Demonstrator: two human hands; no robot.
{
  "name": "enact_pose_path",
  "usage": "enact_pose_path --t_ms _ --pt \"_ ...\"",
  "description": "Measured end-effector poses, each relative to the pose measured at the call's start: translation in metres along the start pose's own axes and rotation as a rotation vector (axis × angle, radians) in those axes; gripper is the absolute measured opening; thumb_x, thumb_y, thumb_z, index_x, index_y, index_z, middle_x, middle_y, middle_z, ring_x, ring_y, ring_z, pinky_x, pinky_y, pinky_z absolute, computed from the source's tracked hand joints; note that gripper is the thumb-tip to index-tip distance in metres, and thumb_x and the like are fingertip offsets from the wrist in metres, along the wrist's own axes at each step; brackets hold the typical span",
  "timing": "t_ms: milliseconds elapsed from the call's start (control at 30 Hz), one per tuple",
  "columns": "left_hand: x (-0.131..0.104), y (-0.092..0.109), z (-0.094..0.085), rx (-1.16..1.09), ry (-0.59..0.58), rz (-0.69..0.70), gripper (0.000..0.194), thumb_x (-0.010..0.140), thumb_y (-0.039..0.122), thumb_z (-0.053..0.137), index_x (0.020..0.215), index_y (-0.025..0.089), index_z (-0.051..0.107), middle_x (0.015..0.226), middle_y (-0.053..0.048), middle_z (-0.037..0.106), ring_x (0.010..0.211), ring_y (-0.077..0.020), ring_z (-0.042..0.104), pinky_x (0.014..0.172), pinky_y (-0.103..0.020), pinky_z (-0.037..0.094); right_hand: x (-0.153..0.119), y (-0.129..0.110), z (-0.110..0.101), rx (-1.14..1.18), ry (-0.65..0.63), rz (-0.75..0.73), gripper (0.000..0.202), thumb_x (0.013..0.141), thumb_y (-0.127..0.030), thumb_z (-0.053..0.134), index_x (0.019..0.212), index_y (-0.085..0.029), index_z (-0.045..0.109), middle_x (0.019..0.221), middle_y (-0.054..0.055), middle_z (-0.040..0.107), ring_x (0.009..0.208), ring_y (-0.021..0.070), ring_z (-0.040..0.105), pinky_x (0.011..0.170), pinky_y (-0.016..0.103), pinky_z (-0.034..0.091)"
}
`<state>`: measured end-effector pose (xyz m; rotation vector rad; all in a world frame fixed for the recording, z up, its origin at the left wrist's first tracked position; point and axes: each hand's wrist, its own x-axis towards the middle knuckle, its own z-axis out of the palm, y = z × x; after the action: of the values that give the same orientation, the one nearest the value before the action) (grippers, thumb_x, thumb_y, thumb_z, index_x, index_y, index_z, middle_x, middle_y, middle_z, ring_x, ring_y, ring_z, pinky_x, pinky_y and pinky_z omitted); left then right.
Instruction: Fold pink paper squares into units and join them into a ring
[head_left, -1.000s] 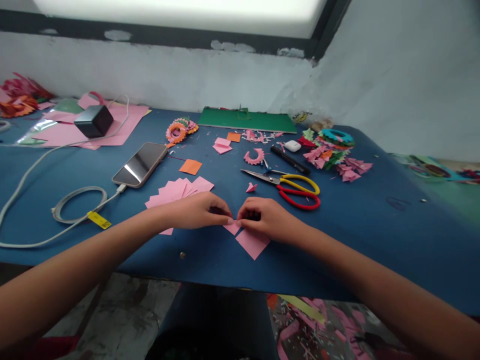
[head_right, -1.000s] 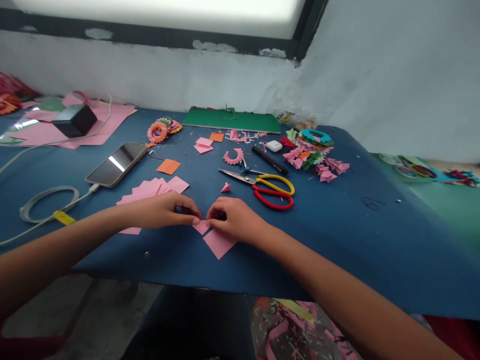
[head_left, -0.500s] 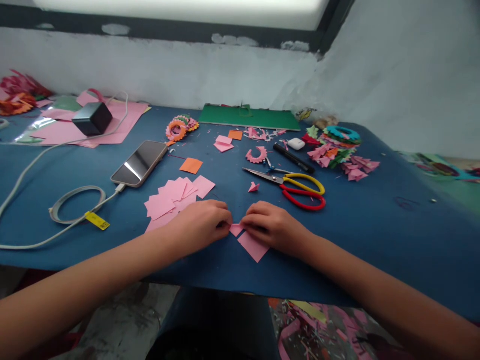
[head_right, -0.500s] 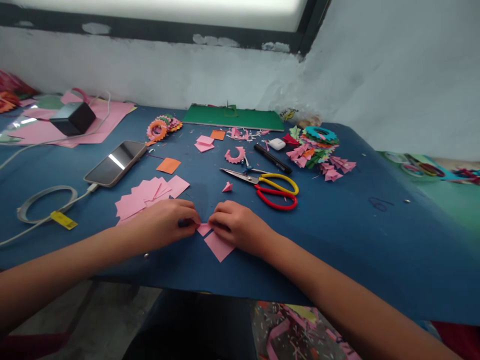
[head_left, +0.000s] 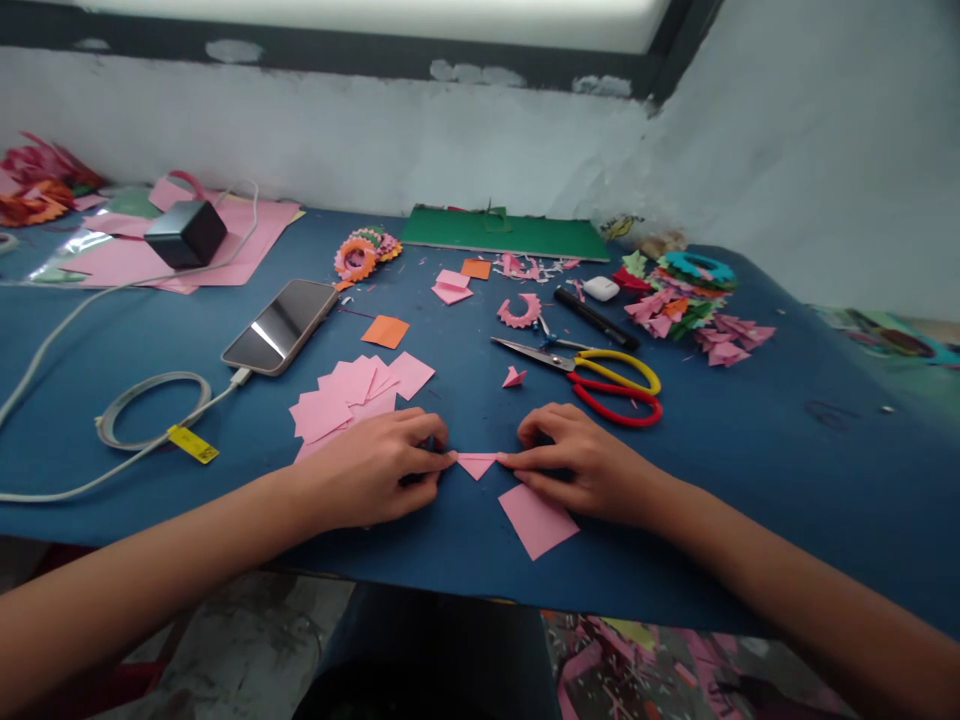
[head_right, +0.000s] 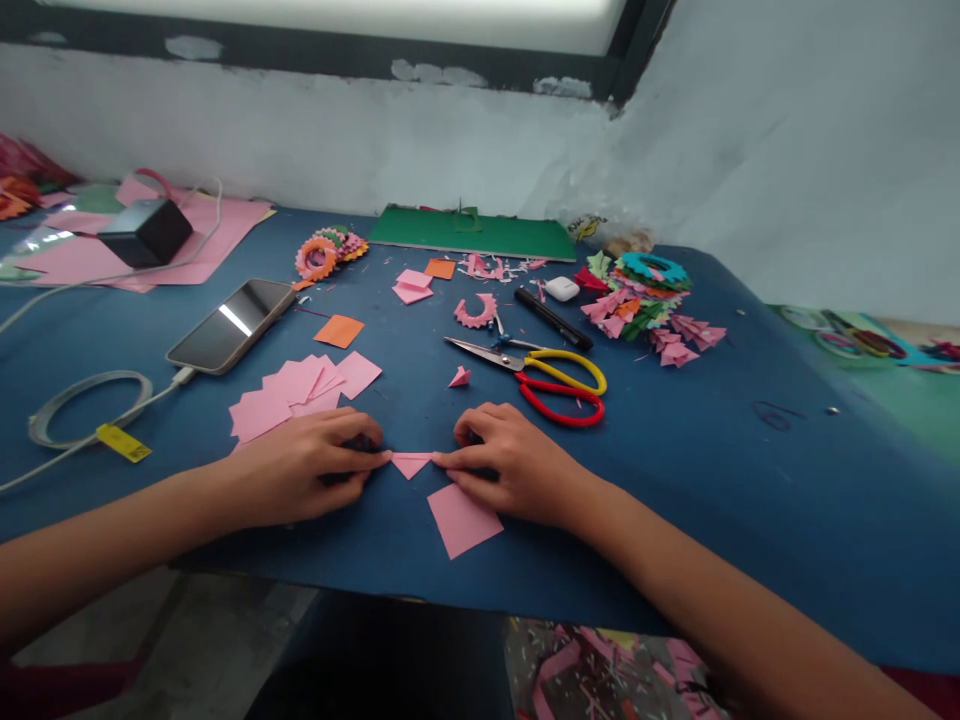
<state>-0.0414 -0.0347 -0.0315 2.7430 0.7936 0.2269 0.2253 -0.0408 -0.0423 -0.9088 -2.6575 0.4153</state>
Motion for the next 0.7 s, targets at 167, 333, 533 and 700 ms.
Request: enact_pose_path --t_ms 167,333,533,700 --pt "0.007 0.006 -0.009 -0.05 -0.021 -0.083 0.028 0.087 0.025 0.045 0.094 0.019 0.071 0.1 -0.008 0.061 0.082 -0.0169 0.058 0.074 -0.03 0.046 0.01 -0.004 -0.007 0.07 -0.056 0.099 0.02 0.084 -0.028 0.057 0.096 -0.024 0.073 0.088 0.007 0.059 0.085 0.0195 0.054 0.076 0.035 0.04" --pt "0.032 0.01 -0.012 -0.072 -0.088 -0.223 0.018 0.083 0.027 0.054 0.077 0.017 0.069 0.082 -0.006 0.065 0.073 -0.0187 0.06 0.063 -0.029 0.043 0.036 -0.019 -0.012 0.119 -0.138 0.289 0.012 0.079 -0.023 0.061 0.073 -0.017 0.068 0.077 0.004 0.062 0.068 0.0147 0.056 0.06 0.026 0.04" --pt "0.055 0.014 -0.017 -0.144 -0.223 -0.382 0.011 0.079 0.024 0.061 0.084 0.015 0.064 0.074 -0.002 0.064 0.066 -0.0145 0.058 0.06 -0.028 0.044 0.056 -0.034 -0.017 0.162 -0.244 0.432 0.012 0.07 -0.007 0.057 0.074 -0.017 0.062 0.069 0.002 0.063 0.062 0.015 0.056 0.053 0.025 0.035" --pt "0.057 0.014 -0.027 -0.287 -0.275 -0.432 0.008 0.069 0.024 0.063 0.067 0.017 0.064 0.057 0.001 0.058 0.051 -0.0123 0.05 0.047 -0.024 0.033 0.054 -0.027 -0.02 0.313 -0.276 0.421 0.012 0.069 -0.008 0.057 0.068 -0.018 0.063 0.06 -0.001 0.06 0.055 0.0124 0.054 0.049 0.023 0.035"
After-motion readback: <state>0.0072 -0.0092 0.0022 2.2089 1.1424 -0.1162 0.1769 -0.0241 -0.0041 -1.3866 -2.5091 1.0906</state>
